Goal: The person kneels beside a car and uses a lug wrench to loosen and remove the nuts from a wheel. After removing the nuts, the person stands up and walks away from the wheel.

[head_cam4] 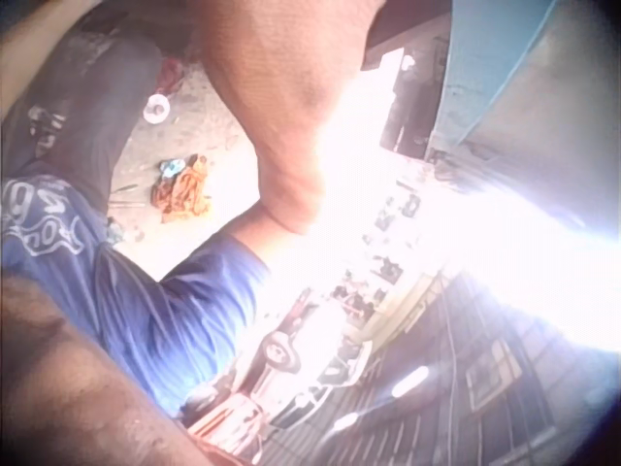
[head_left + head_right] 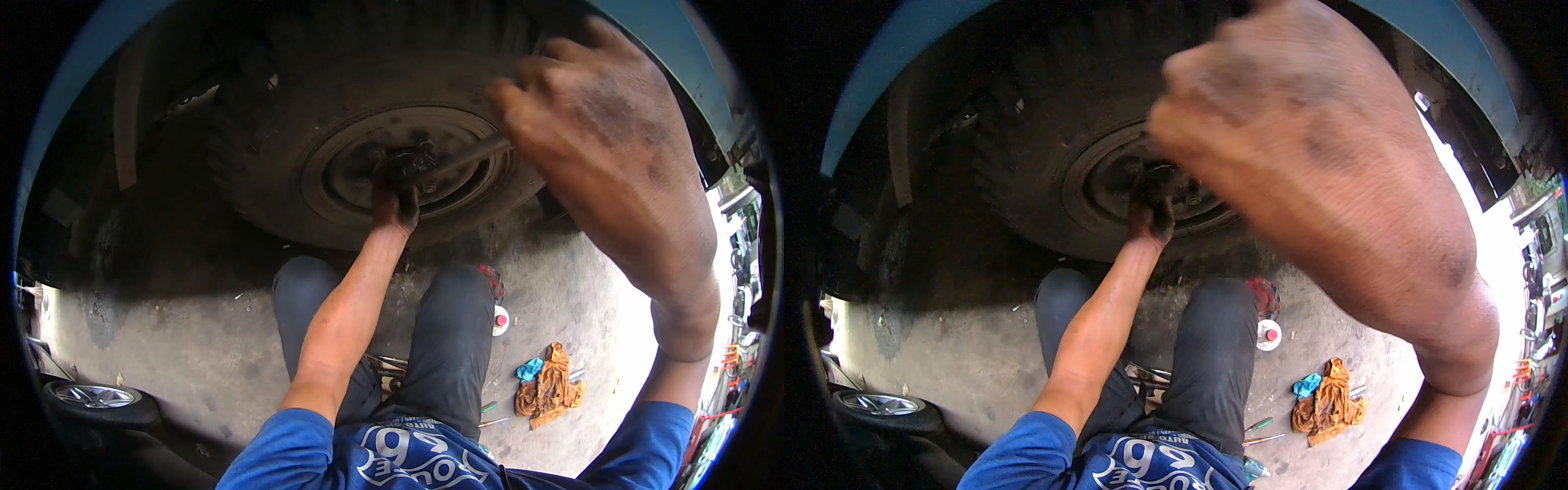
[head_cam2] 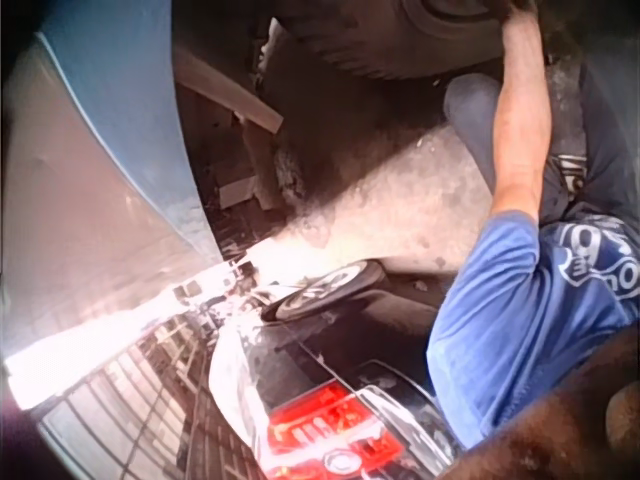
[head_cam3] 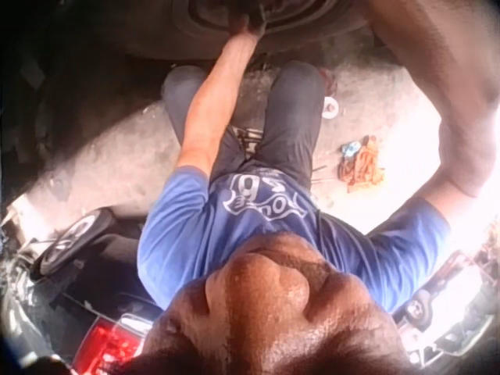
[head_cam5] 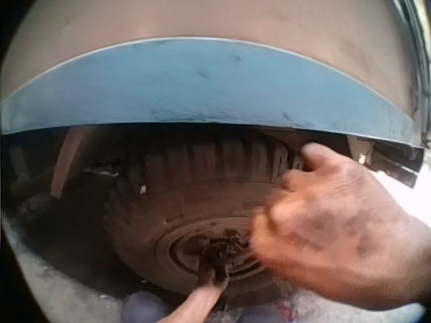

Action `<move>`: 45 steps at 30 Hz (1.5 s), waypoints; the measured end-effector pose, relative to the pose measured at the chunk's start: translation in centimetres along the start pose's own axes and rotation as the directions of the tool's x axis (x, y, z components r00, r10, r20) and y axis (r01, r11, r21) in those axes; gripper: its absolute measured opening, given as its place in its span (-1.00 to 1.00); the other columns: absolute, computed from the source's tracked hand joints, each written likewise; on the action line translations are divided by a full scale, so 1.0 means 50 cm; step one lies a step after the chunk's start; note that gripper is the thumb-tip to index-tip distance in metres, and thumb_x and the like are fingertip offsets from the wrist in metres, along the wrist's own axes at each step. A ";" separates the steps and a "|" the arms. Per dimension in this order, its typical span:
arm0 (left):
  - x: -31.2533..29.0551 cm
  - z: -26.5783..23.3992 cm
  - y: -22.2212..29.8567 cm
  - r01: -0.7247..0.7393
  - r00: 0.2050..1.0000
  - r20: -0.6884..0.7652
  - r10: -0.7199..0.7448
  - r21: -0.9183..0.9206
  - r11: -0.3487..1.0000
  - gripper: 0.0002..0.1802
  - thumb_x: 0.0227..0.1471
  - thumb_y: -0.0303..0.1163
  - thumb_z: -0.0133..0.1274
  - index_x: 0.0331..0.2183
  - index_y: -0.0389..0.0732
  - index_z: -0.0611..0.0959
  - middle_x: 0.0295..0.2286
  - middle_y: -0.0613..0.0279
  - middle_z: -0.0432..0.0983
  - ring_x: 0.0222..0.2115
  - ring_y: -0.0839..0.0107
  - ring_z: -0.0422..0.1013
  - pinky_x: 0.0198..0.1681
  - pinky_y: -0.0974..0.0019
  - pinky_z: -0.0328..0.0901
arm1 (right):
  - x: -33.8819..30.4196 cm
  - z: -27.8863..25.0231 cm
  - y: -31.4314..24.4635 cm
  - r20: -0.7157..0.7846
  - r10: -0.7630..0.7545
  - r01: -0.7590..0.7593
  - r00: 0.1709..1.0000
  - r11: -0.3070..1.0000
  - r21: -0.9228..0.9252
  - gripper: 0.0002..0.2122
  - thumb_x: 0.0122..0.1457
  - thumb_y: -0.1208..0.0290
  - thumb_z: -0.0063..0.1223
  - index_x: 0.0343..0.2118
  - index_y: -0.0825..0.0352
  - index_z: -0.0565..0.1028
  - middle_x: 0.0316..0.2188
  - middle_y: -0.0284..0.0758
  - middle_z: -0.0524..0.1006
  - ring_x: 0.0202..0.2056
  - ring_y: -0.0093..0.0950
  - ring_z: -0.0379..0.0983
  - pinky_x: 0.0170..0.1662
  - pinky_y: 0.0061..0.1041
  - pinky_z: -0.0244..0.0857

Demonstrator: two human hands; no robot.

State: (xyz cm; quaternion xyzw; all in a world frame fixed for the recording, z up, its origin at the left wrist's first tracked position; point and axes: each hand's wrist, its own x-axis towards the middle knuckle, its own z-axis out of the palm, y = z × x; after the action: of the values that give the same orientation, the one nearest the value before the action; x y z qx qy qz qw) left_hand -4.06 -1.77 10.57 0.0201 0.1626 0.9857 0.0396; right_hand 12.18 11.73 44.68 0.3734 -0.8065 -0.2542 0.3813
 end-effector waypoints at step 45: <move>-0.048 0.049 0.011 0.059 0.965 -0.261 -0.014 0.165 0.984 -0.65 0.26 -0.21 -0.17 0.02 -0.06 0.48 -0.09 0.26 0.45 -0.10 0.43 0.39 -0.08 0.28 0.37 | -0.185 0.069 0.047 0.552 0.430 -0.474 0.714 0.878 -0.071 -0.74 -0.14 0.63 0.27 -0.31 0.32 0.60 -0.39 -0.17 0.57 -0.27 -0.18 0.47 -0.20 -0.28 0.37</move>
State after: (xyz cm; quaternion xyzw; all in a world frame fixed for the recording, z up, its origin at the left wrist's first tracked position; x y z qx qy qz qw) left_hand -1.58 -1.70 12.99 -0.1087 0.2510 0.9612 0.0345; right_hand 12.44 20.94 40.40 0.0896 -0.9569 -0.2191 0.1682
